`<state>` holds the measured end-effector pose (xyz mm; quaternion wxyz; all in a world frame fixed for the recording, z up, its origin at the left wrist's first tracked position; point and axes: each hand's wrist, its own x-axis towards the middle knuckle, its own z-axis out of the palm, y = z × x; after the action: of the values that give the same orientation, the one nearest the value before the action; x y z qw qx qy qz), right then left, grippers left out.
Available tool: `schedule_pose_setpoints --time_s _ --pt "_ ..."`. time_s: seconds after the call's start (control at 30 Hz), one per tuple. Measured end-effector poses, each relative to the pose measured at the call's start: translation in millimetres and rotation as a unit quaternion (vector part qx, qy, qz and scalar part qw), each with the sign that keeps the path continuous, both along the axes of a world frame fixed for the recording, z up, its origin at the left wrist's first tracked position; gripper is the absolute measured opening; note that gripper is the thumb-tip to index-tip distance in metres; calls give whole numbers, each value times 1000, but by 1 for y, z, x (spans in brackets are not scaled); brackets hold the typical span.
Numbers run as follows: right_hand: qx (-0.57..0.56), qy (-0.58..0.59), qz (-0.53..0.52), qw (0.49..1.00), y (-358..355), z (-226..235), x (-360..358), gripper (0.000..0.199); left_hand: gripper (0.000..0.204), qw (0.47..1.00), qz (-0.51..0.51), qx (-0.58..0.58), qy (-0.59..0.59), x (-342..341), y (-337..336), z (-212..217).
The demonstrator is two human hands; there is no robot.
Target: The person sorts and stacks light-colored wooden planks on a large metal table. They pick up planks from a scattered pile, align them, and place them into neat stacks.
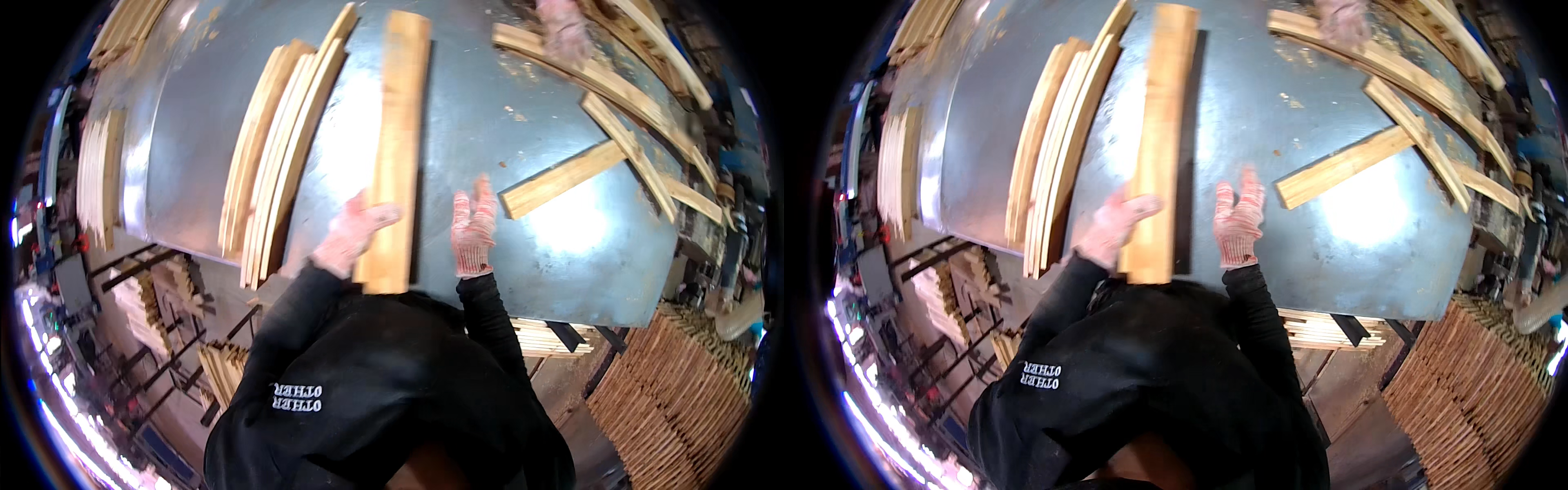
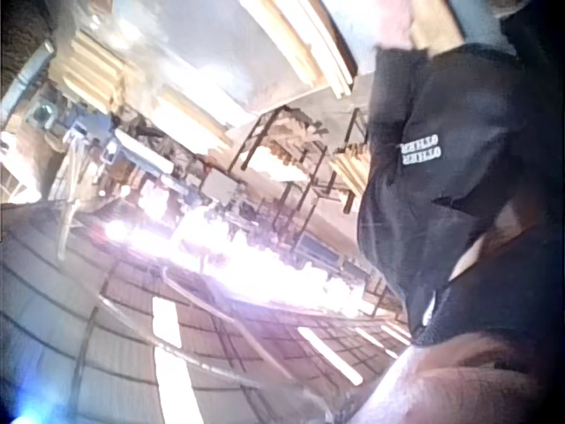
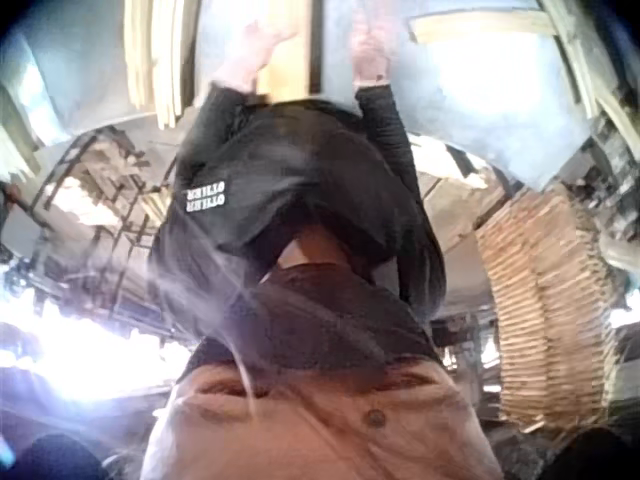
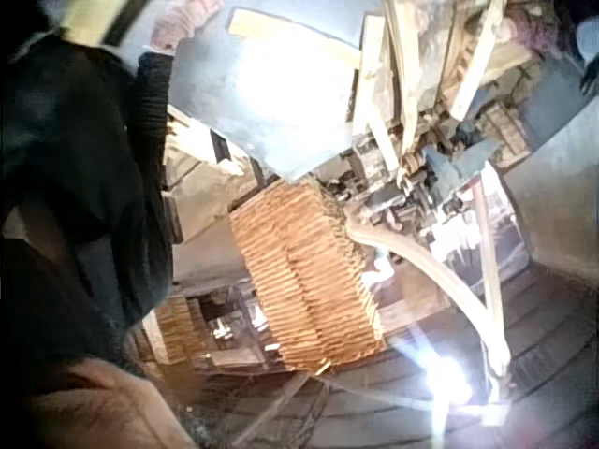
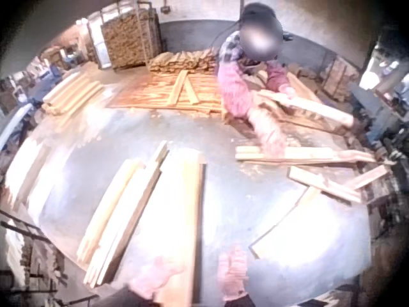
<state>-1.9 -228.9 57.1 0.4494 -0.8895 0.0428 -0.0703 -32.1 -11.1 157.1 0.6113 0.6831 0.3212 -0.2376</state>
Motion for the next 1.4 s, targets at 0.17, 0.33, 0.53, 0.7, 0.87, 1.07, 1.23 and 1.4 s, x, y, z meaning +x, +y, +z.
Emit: schedule_pose_setpoints --time_s 0.17,0.33,0.53,0.7,0.87,1.07,1.23,1.4 --pt "-212 187 -236 930 -66 5 68 106 51 976 100 53 -187 -32 158 43" --pt "-234 293 -328 867 -79 -3 107 108 47 959 39 245 -136 -32 357 28" --pt "-126 349 -274 887 -58 35 82 81 59 967 -76 185 -157 -121 573 -161" --pt "-47 241 -162 956 -15 42 -13 87 70 838 -22 525 -149 -71 469 -89" --pt "244 239 -74 937 60 62 -41 97 62 980 -52 19 -193 -6 216 -34" --pt "-147 132 292 936 -37 96 58 76 69 882 -90 -463 0 40 50 -29" --pt "-558 97 81 820 -208 48 224 117 67 927 -25 -374 11 6 39 -22" --pt "-495 180 182 830 -209 23 270 88 66 948 146 -283 -10 -69 32 5"
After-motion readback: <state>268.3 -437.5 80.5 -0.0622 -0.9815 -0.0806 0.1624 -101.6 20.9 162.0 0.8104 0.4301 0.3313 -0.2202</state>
